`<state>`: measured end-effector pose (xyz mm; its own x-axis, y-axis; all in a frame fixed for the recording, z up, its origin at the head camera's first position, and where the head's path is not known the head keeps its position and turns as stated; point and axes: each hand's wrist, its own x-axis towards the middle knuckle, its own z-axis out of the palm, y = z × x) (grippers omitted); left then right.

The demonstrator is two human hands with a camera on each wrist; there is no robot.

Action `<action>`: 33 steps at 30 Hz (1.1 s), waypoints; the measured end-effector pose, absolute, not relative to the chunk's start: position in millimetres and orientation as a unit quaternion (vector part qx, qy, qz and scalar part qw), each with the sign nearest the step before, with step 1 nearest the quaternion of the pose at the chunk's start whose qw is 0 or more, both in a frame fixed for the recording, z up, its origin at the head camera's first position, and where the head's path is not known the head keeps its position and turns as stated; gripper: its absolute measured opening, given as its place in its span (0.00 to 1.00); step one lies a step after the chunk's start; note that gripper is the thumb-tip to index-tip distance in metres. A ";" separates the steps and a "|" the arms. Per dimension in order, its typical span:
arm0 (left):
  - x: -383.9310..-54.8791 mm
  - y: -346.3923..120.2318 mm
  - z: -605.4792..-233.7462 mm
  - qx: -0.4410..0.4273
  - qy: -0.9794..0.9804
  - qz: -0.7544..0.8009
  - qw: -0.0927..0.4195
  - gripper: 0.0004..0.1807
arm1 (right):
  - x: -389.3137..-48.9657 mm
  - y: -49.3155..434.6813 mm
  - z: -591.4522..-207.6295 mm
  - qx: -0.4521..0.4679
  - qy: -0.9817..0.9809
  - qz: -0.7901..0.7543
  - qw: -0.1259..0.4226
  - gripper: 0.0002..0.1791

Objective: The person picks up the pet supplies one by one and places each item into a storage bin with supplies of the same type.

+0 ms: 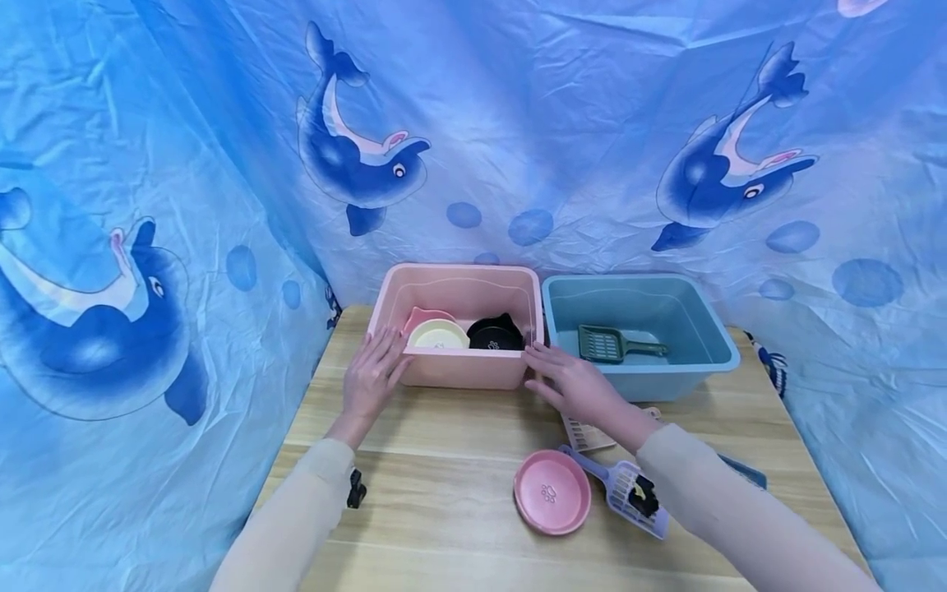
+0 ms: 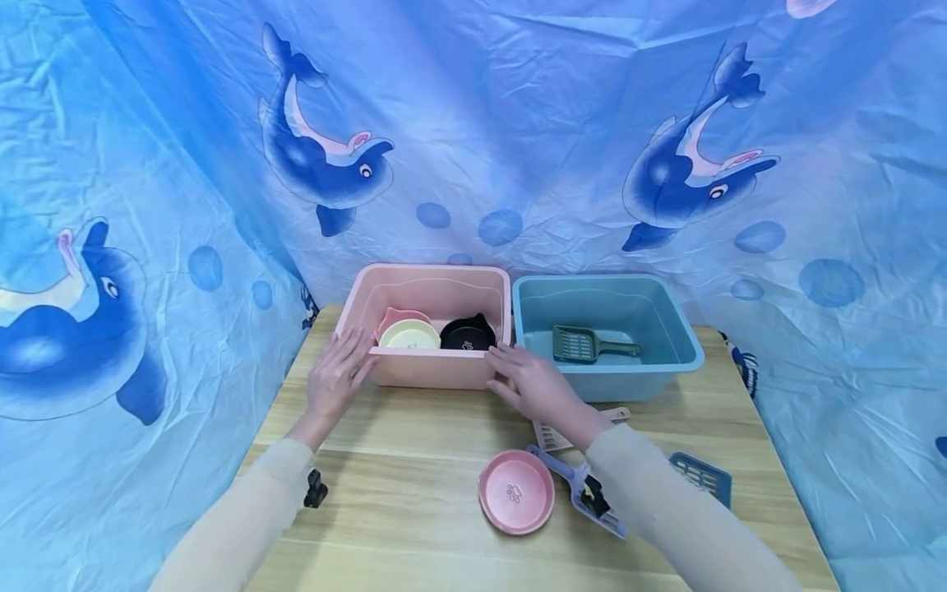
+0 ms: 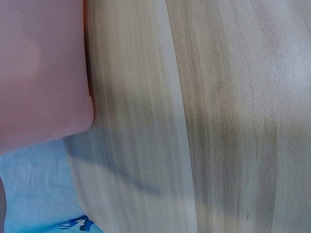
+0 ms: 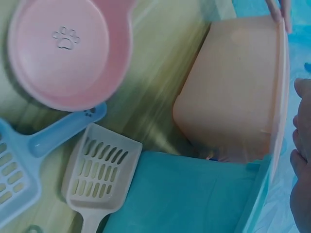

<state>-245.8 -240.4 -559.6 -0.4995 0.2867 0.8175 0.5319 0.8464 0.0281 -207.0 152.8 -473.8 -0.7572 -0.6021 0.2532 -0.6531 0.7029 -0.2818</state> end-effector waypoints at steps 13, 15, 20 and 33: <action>-245.1 -239.5 -559.1 -0.229 -0.856 -0.146 0.440 0.29 | -180.4 193.8 -463.0 0.306 -0.896 0.308 -0.093 0.32; -245.2 -238.6 -558.9 -0.229 -0.856 -0.147 0.439 0.29 | -181.7 200.1 -464.3 0.292 -0.882 0.345 -0.130 0.32; -245.2 -236.1 -558.5 -0.224 -0.861 -0.148 0.433 0.30 | -185.4 211.9 -472.1 0.254 -0.849 0.406 -0.224 0.32; -247.3 -235.4 -558.4 -0.219 -0.859 -0.153 0.437 0.31 | -203.6 233.2 -498.9 0.156 -0.781 0.460 -0.394 0.28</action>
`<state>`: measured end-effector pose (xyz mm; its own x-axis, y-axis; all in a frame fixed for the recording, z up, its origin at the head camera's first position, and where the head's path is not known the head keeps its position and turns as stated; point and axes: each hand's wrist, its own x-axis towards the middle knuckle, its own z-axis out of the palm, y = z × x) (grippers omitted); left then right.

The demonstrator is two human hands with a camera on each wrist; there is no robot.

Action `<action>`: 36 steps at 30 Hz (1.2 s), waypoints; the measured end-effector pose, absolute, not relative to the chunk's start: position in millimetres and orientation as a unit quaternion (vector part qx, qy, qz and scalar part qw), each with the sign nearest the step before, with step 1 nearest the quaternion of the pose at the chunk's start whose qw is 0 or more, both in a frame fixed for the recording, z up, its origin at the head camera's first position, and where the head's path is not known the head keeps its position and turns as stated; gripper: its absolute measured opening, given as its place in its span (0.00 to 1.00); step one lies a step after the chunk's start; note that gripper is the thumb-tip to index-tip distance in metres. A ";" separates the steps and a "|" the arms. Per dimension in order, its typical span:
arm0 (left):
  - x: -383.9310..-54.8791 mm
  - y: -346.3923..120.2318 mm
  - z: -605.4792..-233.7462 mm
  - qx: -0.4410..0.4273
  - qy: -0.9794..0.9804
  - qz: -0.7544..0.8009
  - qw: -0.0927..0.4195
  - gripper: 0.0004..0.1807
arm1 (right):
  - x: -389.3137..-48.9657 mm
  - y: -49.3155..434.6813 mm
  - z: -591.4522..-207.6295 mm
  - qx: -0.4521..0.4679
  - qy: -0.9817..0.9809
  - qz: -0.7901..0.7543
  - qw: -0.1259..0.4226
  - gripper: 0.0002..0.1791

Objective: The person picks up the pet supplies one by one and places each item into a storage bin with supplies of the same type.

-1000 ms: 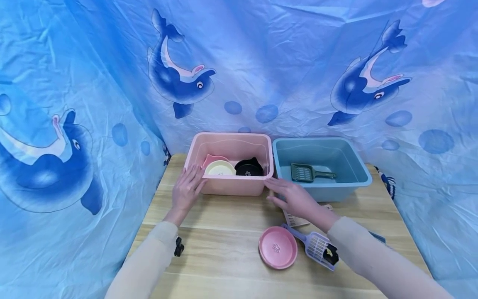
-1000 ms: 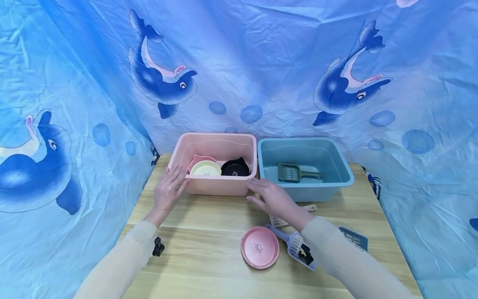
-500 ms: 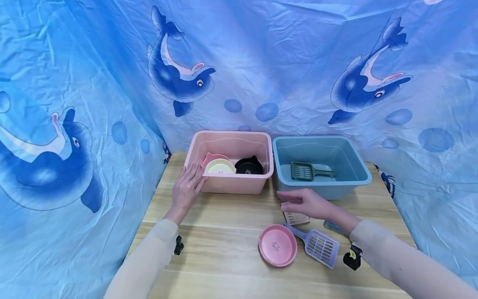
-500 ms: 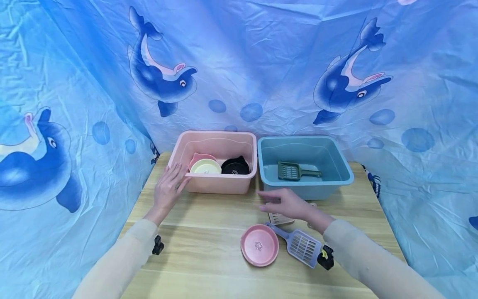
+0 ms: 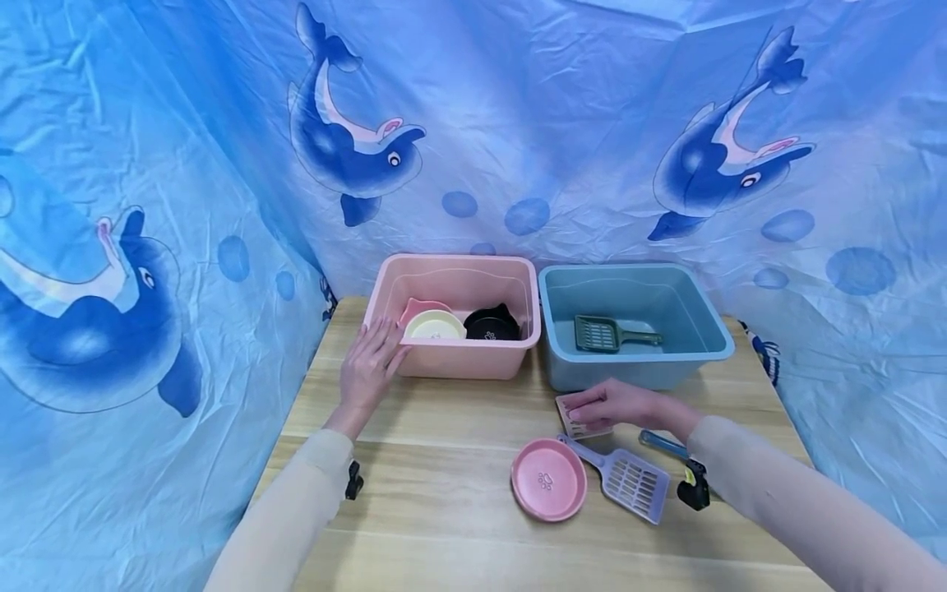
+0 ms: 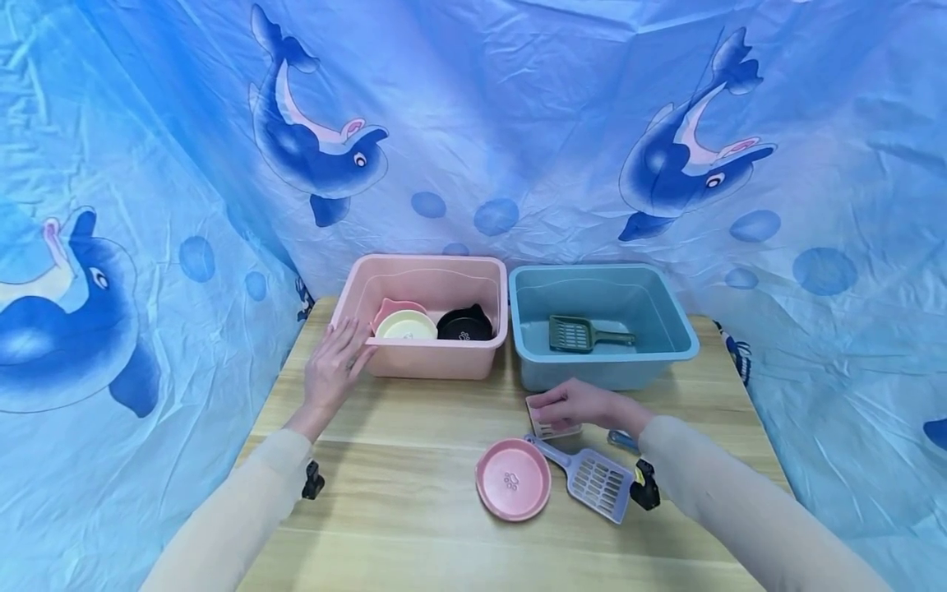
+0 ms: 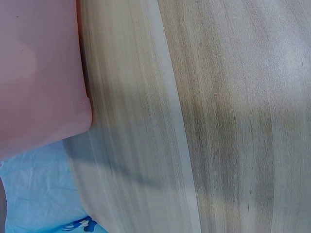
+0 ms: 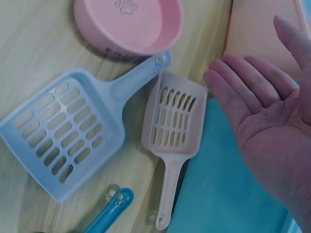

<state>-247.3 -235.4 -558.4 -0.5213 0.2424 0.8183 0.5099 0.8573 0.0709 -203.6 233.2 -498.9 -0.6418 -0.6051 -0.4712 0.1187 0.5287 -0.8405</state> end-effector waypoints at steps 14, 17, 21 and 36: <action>-247.8 -235.2 -556.5 -0.217 -0.866 -0.148 0.425 0.32 | -214.8 209.6 -521.2 -0.131 0.786 -0.402 0.450 0.28; -247.7 -235.3 -556.1 -0.215 -0.866 -0.146 0.427 0.33 | -216.4 205.8 -526.1 -0.123 0.781 -0.408 0.456 0.28; -245.9 -237.2 -555.1 -0.213 -0.869 -0.144 0.422 0.30 | -218.4 202.2 -531.3 -0.115 0.780 -0.407 0.462 0.24; -242.3 -236.8 -552.7 -0.202 -0.882 -0.137 0.402 0.28 | -215.4 192.2 -543.0 -0.096 0.784 -0.395 0.468 0.16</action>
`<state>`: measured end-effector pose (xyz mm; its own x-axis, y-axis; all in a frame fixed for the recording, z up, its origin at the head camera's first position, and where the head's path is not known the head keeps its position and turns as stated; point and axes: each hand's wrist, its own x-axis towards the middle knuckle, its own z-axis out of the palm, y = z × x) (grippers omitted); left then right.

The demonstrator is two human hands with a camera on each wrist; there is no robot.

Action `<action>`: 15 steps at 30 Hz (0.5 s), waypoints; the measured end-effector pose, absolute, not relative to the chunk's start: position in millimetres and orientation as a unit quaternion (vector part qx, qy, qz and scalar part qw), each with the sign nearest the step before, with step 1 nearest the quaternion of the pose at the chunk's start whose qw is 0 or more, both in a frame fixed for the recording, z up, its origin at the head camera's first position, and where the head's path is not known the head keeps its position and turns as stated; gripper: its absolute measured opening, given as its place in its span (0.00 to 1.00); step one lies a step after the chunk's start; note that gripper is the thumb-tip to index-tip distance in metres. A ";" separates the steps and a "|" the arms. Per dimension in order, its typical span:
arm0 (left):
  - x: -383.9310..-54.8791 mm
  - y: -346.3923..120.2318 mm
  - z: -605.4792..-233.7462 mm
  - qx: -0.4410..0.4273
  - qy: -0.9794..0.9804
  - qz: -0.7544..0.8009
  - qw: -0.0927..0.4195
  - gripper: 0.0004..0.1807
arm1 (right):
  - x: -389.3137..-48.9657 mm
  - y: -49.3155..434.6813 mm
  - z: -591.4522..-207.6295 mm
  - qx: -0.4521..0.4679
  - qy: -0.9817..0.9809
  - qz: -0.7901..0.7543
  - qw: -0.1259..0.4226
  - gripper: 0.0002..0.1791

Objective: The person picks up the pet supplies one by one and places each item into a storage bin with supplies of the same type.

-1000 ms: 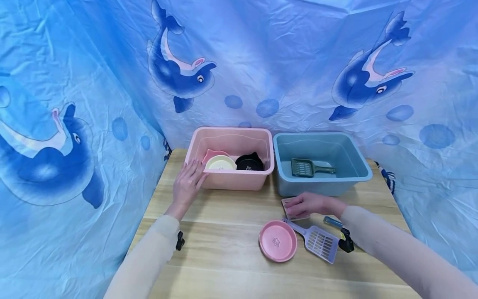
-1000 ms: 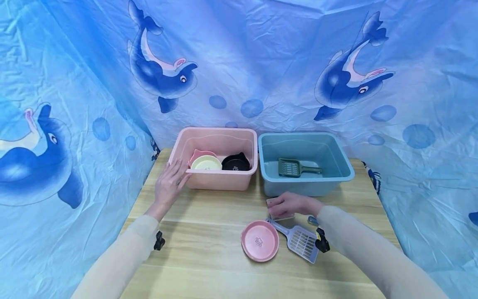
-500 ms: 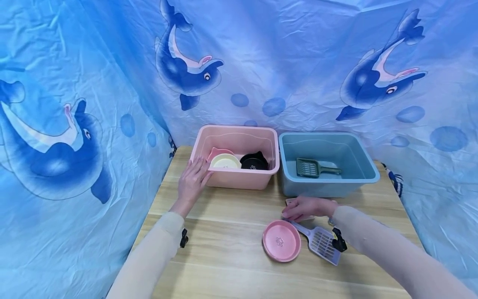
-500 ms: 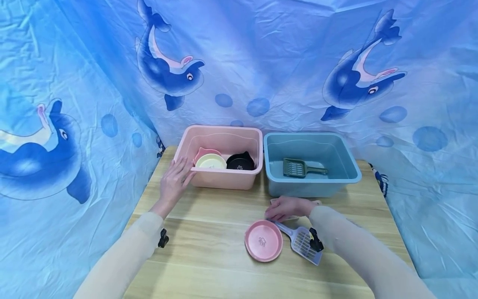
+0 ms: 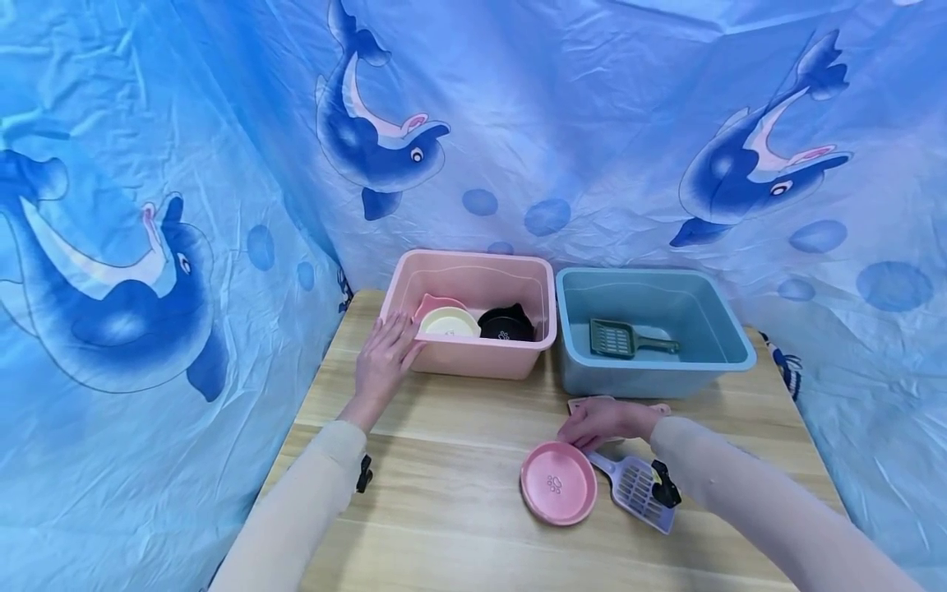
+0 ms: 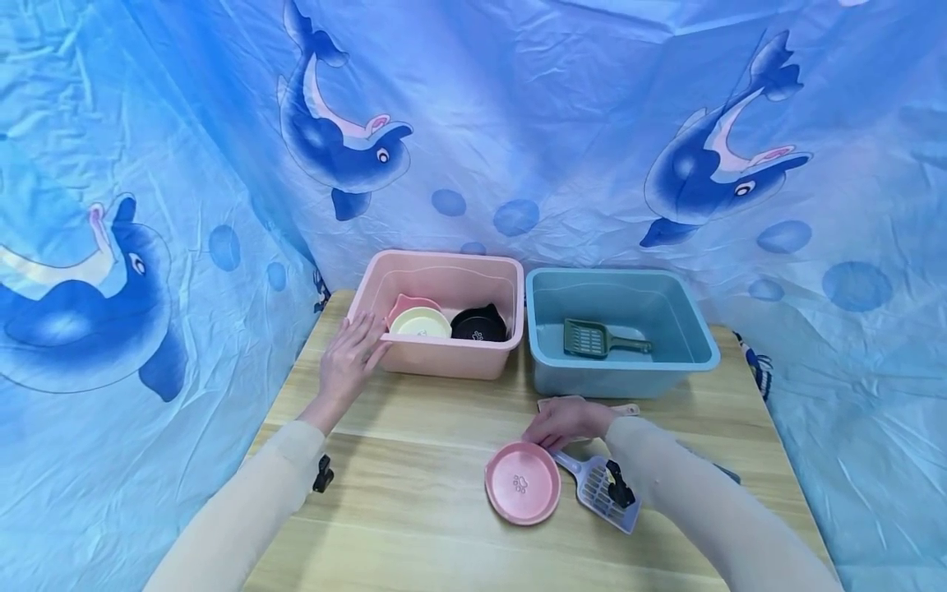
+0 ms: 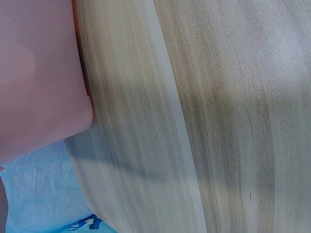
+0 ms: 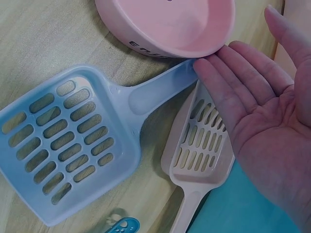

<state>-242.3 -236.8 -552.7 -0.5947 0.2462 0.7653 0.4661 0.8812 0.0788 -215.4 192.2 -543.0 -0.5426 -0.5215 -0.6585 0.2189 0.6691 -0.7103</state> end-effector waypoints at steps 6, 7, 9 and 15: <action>-240.0 -236.3 -551.3 -0.195 -0.888 -0.135 0.395 0.29 | -212.0 190.7 -541.2 -0.098 0.790 -0.388 0.464 0.14; -239.6 -236.4 -551.1 -0.194 -0.889 -0.134 0.393 0.29 | -211.9 190.6 -541.9 -0.099 0.792 -0.386 0.462 0.14; -238.7 -236.5 -551.0 -0.191 -0.891 -0.132 0.389 0.29 | -211.7 190.7 -543.2 -0.099 0.794 -0.383 0.461 0.14; -235.6 -235.6 -548.4 -0.189 -0.891 -0.136 0.388 0.29 | -210.2 190.2 -547.0 -0.108 0.807 -0.365 0.450 0.13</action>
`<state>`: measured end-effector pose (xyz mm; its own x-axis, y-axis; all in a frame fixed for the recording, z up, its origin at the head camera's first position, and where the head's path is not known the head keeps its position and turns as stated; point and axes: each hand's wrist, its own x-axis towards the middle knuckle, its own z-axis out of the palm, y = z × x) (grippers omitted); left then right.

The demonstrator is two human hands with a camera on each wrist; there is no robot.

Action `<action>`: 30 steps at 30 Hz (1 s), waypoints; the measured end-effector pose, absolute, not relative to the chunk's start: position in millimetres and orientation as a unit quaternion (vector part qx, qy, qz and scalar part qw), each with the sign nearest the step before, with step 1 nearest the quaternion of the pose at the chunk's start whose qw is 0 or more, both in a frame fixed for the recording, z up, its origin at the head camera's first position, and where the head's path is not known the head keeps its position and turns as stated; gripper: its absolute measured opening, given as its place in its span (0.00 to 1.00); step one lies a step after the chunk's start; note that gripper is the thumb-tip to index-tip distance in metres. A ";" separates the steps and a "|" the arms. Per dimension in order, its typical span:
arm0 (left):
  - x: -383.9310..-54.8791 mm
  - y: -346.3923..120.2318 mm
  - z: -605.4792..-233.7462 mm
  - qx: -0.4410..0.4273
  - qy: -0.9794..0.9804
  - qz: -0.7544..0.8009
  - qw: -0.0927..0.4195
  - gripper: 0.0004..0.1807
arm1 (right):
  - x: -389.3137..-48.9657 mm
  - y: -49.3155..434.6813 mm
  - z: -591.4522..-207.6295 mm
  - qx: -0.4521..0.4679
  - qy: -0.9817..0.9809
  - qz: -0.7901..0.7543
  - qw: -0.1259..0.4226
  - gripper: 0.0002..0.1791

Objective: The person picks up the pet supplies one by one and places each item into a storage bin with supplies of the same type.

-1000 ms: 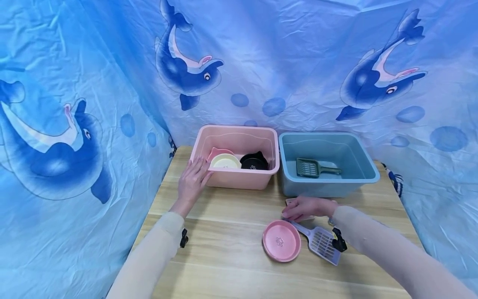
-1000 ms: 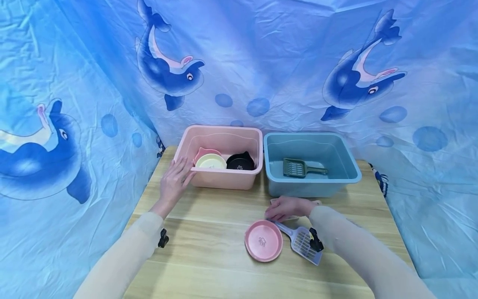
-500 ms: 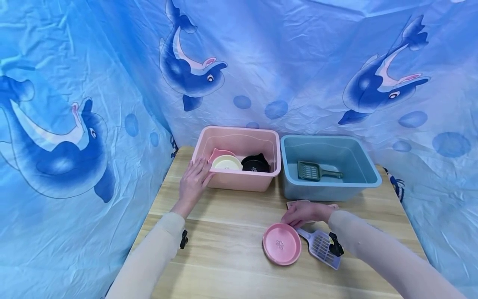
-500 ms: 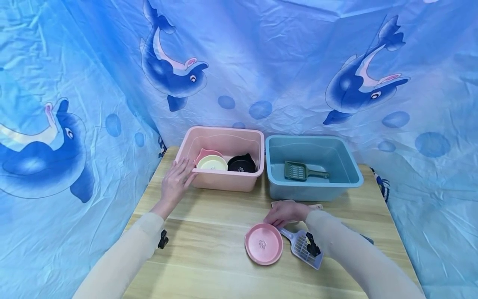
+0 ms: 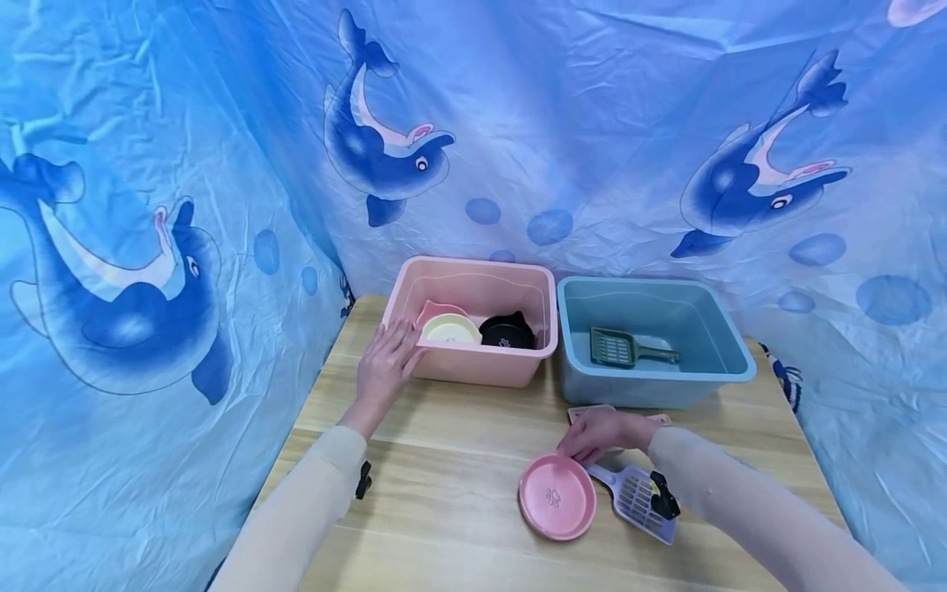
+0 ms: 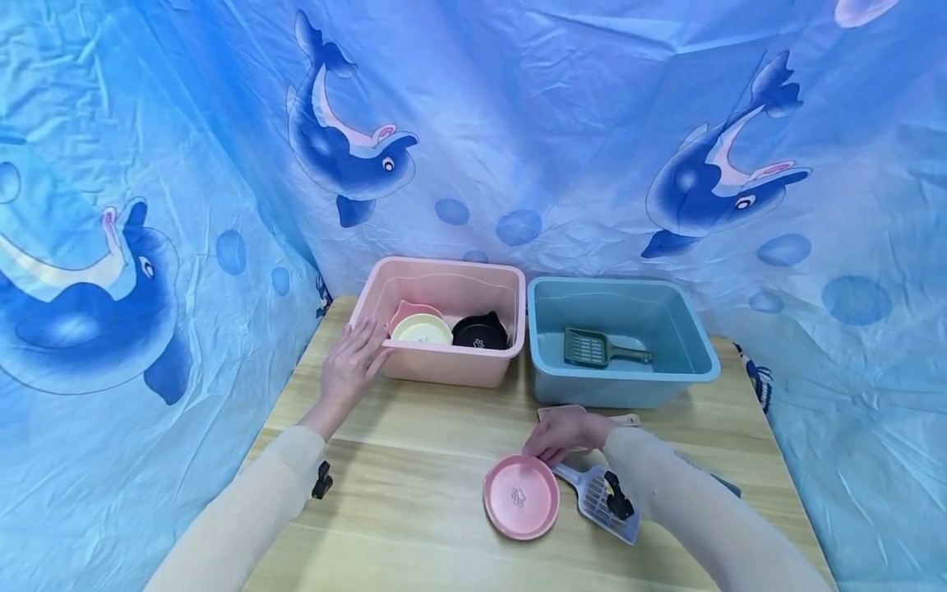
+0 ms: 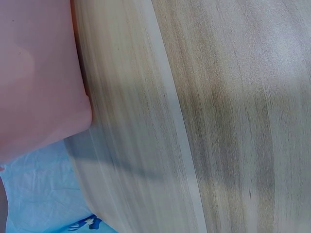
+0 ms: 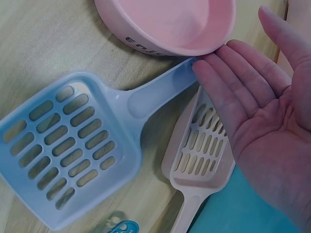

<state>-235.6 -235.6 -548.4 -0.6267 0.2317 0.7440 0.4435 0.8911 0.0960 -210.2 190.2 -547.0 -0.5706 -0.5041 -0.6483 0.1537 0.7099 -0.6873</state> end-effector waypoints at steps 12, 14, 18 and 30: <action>-235.3 -235.4 -550.2 -0.193 -0.885 -0.145 0.398 0.29 | -208.5 181.4 -546.2 -0.126 0.805 -0.364 0.450 0.13; -235.0 -235.9 -550.8 -0.193 -0.886 -0.144 0.397 0.30 | -207.4 179.5 -546.0 -0.126 0.806 -0.361 0.451 0.12; -233.6 -236.7 -552.5 -0.190 -0.888 -0.142 0.393 0.31 | -202.8 176.2 -545.6 -0.131 0.810 -0.352 0.449 0.11; -236.5 -236.8 -554.8 -0.203 -0.872 -0.150 0.419 0.27 | -196.5 173.0 -547.0 -0.144 0.819 -0.330 0.446 0.11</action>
